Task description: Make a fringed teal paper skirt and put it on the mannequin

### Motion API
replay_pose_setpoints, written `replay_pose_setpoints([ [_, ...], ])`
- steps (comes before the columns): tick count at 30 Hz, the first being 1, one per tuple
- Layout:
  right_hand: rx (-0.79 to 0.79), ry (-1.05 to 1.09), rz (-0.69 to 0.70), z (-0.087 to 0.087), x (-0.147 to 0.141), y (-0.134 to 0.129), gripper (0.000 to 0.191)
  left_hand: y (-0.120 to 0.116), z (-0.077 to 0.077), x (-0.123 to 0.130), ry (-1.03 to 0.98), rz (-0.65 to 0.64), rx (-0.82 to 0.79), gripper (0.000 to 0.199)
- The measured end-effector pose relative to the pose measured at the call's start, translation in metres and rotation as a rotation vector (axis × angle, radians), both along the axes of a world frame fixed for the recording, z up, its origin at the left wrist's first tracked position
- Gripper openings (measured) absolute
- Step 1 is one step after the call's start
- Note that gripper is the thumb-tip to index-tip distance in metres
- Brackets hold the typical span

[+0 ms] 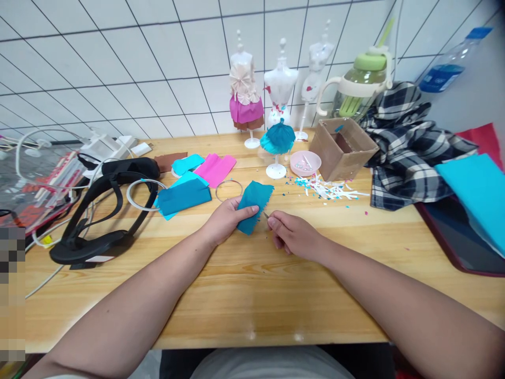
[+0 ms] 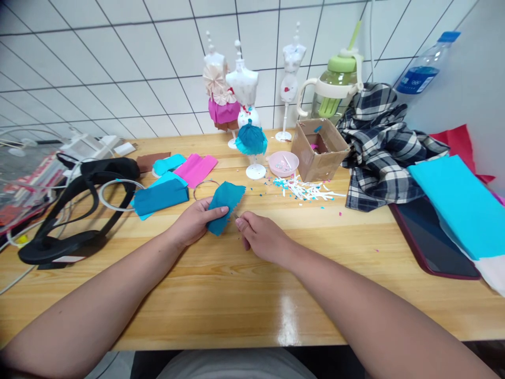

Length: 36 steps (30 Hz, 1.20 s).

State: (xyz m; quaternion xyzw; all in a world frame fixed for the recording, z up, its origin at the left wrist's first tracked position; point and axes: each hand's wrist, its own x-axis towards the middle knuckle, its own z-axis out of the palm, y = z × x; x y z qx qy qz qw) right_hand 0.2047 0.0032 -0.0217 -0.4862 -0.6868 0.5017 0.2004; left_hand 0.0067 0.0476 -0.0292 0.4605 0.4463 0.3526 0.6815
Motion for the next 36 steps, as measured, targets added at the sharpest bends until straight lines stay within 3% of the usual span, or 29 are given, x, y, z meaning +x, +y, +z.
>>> replay_pose_setpoints([
  [10,-0.091,0.054,-0.137,0.0034,-0.0003,-0.0001,0.035,-0.0007,0.0032,0.0016,-0.118,0.011,-0.073,0.033],
  [17,-0.140,0.071,-0.136,0.0058,-0.0007,0.0000,0.034,0.0004,-0.0006,0.0010,-0.064,0.028,-0.018,0.033],
  [25,-0.001,0.037,-0.166,0.0083,-0.0011,0.0010,0.024,-0.0003,0.0011,0.0017,-0.051,0.030,0.005,0.035],
  [30,0.039,0.019,-0.101,0.0057,0.0019,0.0006,0.040,0.0005,-0.0001,0.0008,0.008,0.038,0.030,0.035],
  [36,0.056,-0.060,-0.020,0.0039,0.0013,0.0003,0.038,0.0004,-0.0023,0.0008,0.042,0.026,0.046,0.039],
])
